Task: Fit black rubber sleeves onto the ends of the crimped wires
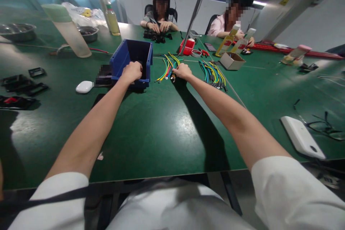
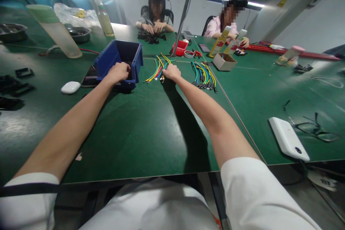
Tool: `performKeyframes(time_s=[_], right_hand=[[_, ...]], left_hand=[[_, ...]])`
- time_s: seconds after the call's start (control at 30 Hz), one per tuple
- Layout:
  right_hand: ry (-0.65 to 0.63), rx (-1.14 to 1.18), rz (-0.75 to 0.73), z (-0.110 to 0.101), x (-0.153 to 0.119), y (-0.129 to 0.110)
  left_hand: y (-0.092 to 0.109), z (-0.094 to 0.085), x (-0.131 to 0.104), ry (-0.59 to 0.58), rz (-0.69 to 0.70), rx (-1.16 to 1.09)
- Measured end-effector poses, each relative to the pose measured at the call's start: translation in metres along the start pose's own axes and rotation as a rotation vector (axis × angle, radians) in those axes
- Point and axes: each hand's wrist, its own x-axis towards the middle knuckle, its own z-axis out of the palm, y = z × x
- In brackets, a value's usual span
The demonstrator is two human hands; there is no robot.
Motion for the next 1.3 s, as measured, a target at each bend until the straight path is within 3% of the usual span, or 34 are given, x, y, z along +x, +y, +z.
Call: performKeyframes(time_s=[0.07, 0.17, 0.4, 0.67, 0.83, 1.0, 1.3], right_hand=[[-0.02, -0.028, 0.068, -0.001, 0.005, -0.002], [-0.081, -0.043, 0.047, -0.005, 0.01, -0.008], [-0.353, 0.038, 0.135, -0.019, 0.013, -0.021], [-0.491, 0.425, 0.289, -0.02, 0.008, -0.011], [-0.439, 0.724, 0.338, -0.026, -0.004, -0.006], [-0.399, 1.114, 0.438, -0.027, -0.022, -0.003], [-0.495, 1.254, 0.451, -0.035, -0.047, 0.005]], left_hand=[[-0.001, 0.002, 0.002, 0.021, 0.006, -0.018], [-0.004, 0.005, 0.005, 0.043, 0.015, -0.058], [-0.008, 0.009, 0.01, 0.047, 0.021, -0.101], [-0.007, 0.006, 0.004, 0.04, 0.041, -0.076], [-0.006, 0.004, 0.001, 0.009, 0.05, -0.081], [-0.007, 0.004, 0.002, 0.048, 0.083, -0.068], [-0.006, 0.002, 0.002, 0.039, 0.135, -0.094]])
